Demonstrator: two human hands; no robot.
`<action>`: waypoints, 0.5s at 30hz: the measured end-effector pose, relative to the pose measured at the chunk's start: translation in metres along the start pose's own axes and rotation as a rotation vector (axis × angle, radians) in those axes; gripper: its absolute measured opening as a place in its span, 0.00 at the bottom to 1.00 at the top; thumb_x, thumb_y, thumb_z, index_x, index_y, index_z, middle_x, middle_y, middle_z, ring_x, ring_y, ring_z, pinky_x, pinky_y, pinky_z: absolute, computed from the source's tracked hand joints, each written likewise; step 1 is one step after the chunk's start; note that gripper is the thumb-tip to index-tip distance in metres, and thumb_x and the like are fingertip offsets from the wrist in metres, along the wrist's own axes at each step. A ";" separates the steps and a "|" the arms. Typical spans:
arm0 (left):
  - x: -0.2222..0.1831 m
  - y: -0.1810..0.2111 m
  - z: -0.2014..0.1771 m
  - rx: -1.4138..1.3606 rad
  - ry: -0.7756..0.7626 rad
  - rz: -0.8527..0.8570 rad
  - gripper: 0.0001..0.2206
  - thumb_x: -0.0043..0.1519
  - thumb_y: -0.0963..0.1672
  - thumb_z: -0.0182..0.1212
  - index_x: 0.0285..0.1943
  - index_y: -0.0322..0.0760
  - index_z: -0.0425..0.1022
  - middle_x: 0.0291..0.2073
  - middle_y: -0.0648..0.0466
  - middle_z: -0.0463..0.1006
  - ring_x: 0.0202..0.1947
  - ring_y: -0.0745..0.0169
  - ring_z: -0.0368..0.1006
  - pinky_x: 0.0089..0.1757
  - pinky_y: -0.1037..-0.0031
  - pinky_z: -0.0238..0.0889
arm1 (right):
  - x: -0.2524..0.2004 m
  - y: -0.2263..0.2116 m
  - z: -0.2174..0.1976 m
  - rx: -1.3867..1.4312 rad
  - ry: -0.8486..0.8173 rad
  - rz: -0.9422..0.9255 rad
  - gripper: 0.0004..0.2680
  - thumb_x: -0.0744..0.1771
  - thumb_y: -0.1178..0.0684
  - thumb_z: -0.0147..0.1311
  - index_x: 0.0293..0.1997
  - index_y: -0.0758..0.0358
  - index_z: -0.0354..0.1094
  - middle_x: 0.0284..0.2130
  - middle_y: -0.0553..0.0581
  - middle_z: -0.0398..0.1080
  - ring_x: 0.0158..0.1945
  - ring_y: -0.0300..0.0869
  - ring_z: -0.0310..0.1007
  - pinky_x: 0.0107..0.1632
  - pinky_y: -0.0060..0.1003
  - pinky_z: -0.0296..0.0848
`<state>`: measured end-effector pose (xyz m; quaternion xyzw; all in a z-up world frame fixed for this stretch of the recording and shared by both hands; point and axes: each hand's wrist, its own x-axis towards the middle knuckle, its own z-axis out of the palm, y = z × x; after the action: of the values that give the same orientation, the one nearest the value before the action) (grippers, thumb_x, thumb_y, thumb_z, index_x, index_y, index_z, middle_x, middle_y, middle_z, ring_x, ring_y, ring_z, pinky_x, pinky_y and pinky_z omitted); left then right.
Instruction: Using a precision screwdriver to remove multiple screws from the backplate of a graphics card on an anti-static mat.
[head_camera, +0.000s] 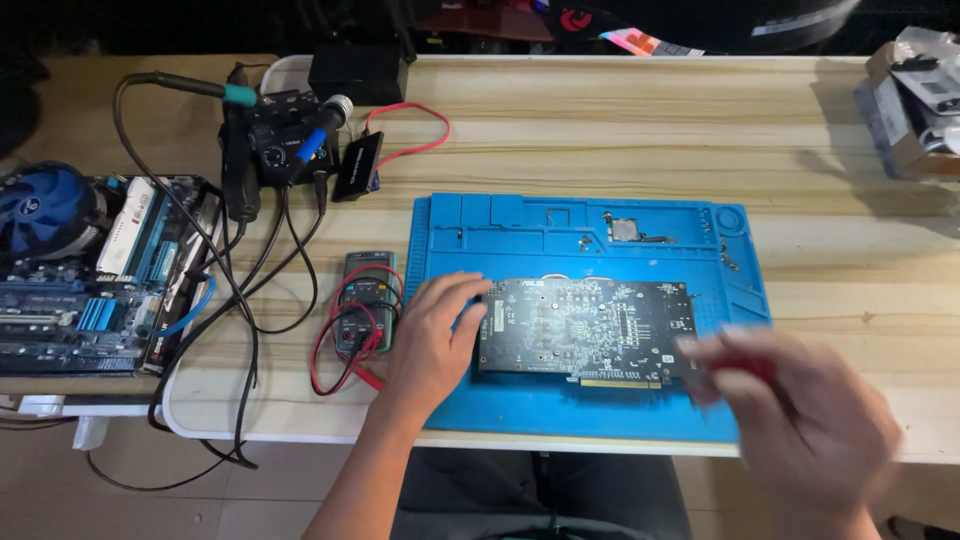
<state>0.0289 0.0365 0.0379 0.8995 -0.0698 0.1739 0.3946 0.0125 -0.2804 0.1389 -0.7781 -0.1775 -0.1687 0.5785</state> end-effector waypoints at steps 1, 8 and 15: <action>0.011 -0.005 0.006 -0.038 -0.061 0.016 0.16 0.76 0.45 0.52 0.67 0.35 0.80 0.61 0.48 0.82 0.63 0.45 0.74 0.59 0.52 0.70 | 0.016 0.005 0.009 0.109 -0.025 -0.196 0.10 0.72 0.61 0.54 0.60 0.73 0.68 0.43 0.65 0.81 0.32 0.44 0.78 0.39 0.36 0.81; 0.044 -0.002 0.022 -0.184 -0.085 0.094 0.13 0.75 0.44 0.59 0.66 0.46 0.84 0.52 0.52 0.87 0.54 0.48 0.83 0.50 0.59 0.77 | 0.101 0.027 0.092 -0.085 -0.170 -0.441 0.08 0.70 0.62 0.65 0.55 0.61 0.81 0.39 0.54 0.84 0.38 0.50 0.85 0.41 0.43 0.84; 0.058 0.002 0.023 -0.176 -0.079 0.077 0.09 0.75 0.40 0.61 0.60 0.25 0.80 0.36 0.35 0.80 0.41 0.34 0.80 0.39 0.50 0.75 | 0.109 0.048 0.118 -0.047 -0.248 -0.441 0.04 0.73 0.58 0.60 0.53 0.57 0.78 0.31 0.53 0.80 0.30 0.49 0.78 0.36 0.41 0.79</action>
<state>0.0885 0.0194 0.0462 0.8642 -0.1348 0.1464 0.4621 0.1377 -0.1707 0.1173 -0.7484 -0.4086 -0.1984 0.4832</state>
